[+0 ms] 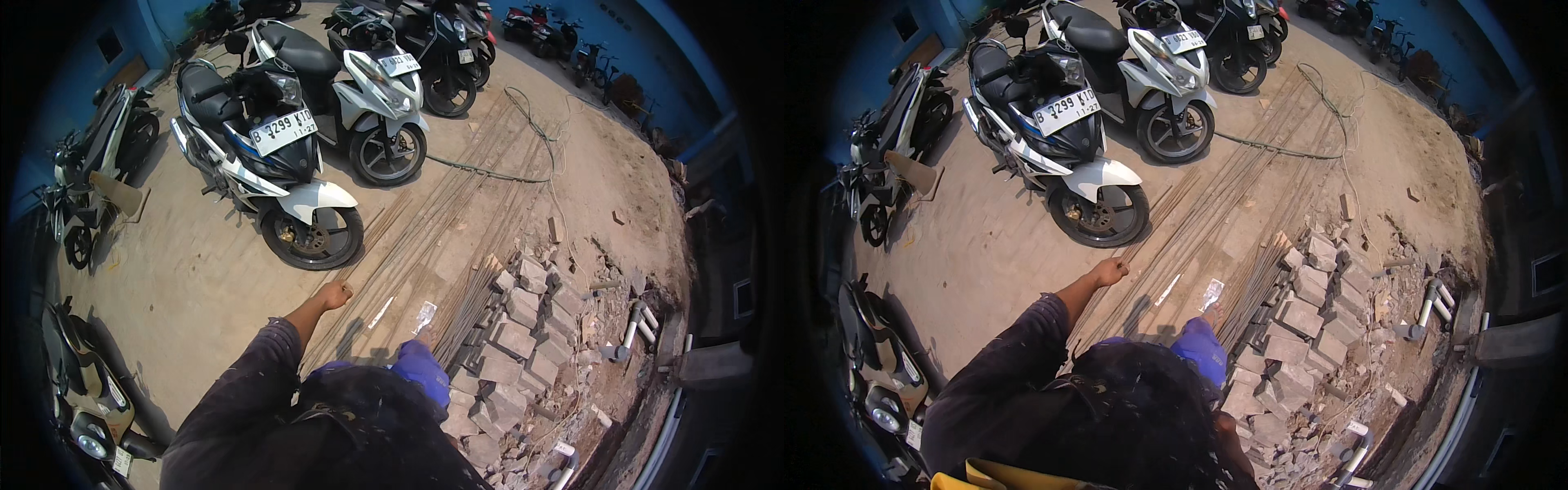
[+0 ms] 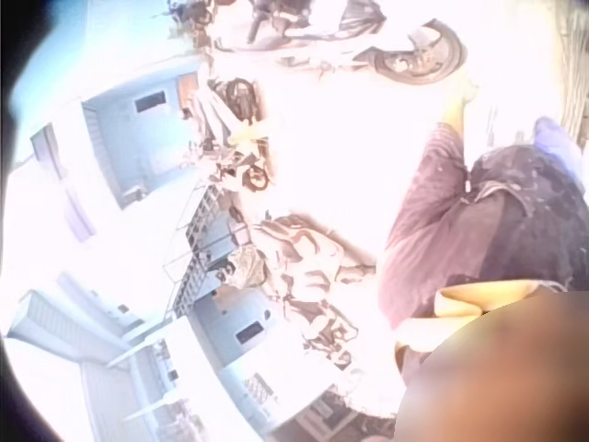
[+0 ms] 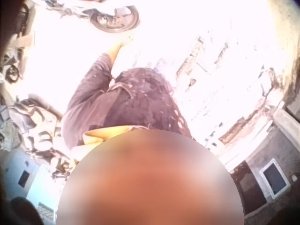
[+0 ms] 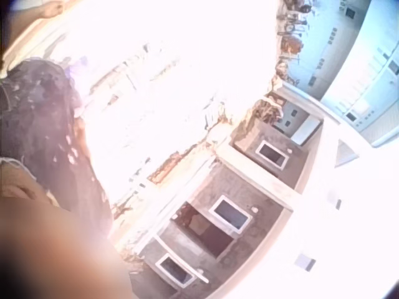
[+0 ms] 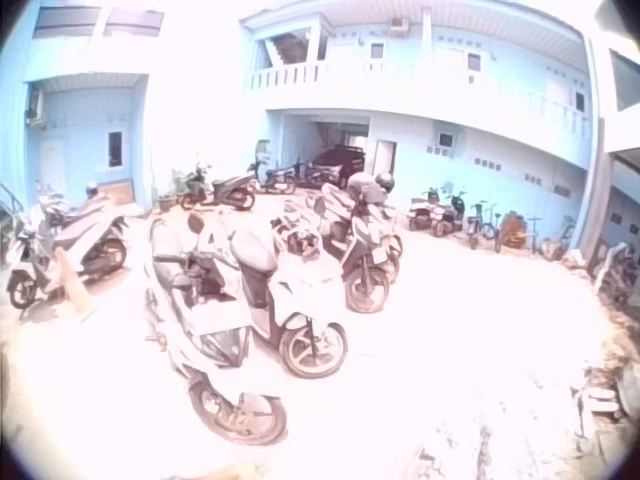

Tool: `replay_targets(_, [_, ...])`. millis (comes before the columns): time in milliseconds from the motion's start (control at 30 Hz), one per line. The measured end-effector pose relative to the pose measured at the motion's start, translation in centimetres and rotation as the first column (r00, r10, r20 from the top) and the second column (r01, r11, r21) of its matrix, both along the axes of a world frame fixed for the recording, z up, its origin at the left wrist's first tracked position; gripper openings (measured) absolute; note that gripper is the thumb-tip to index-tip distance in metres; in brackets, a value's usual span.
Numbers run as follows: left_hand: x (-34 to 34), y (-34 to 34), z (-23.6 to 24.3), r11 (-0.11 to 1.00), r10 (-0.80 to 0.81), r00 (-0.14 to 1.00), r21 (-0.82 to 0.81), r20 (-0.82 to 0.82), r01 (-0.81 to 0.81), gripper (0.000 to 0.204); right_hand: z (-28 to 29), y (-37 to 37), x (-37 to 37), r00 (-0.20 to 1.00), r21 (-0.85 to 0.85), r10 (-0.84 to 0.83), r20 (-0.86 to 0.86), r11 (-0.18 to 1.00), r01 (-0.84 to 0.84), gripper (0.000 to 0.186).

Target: The person measures and cuts metal rods using a tape measure and an angle grinder. They align the rods, mark measurements, and cut them to size.

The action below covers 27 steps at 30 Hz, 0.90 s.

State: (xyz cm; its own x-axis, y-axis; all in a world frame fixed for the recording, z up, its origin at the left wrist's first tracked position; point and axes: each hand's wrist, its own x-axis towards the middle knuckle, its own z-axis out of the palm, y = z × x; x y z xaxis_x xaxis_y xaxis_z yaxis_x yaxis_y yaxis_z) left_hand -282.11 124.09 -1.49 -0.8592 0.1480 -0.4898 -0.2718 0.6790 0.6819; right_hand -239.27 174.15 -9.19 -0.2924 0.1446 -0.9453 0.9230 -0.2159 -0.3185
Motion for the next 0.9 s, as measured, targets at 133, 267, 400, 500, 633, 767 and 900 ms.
replay_targets(133, [3.0, -0.8, -6.4, 0.952, 0.245, 0.883, -0.271, 0.4, -0.141, 0.033, 3.9, 13.4, -19.7, 0.985, 0.221, 0.031, -0.167, 0.975, 0.007, 0.024])
replay_targets(267, [8.5, -0.9, -10.6, 0.934, -0.33, 0.931, -0.089, 0.158, 0.346, 0.02, 10.6, 23.4, -42.2, 0.939, 0.397, 0.159, -0.304, 0.917, -0.027, 0.019])
replay_targets(400, [9.6, 3.2, -11.9, 0.853, 0.098, 0.879, 0.416, 0.466, -0.315, 0.016, 13.3, 25.1, -61.7, 0.82, 0.553, 0.462, -0.339, 0.803, -0.224, 0.021])
replay_targets(500, [7.2, 7.7, -12.2, 0.812, 0.341, 0.57, 0.071, 0.747, -0.579, 0.014, 13.8, 21.9, -73.0, 0.72, 0.488, 0.572, -0.394, 0.793, -0.363, 0.024])
replay_targets(633, [-3.0, 9.6, -12.4, 0.641, 0.482, 0.393, -0.009, 0.783, -0.768, 0.016, 13.3, 13.7, -83.6, 0.644, 0.432, 0.682, -0.348, 0.726, -0.536, 0.024])
replay_targets(767, [-16.7, 10.2, -10.3, 0.567, 0.636, 0.442, 0.005, 0.632, -0.824, 0.021, 13.6, 8.3, -90.3, 0.419, 0.324, 0.888, -0.19, 0.46, -0.827, 0.023])
replay_targets(900, [-31.2, 12.2, -6.2, 0.563, 0.797, 0.558, 0.05, 0.231, -0.825, 0.051, 13.0, 5.6, -97.1, 0.303, 0.375, 0.939, -0.162, 0.343, -0.861, 0.022])
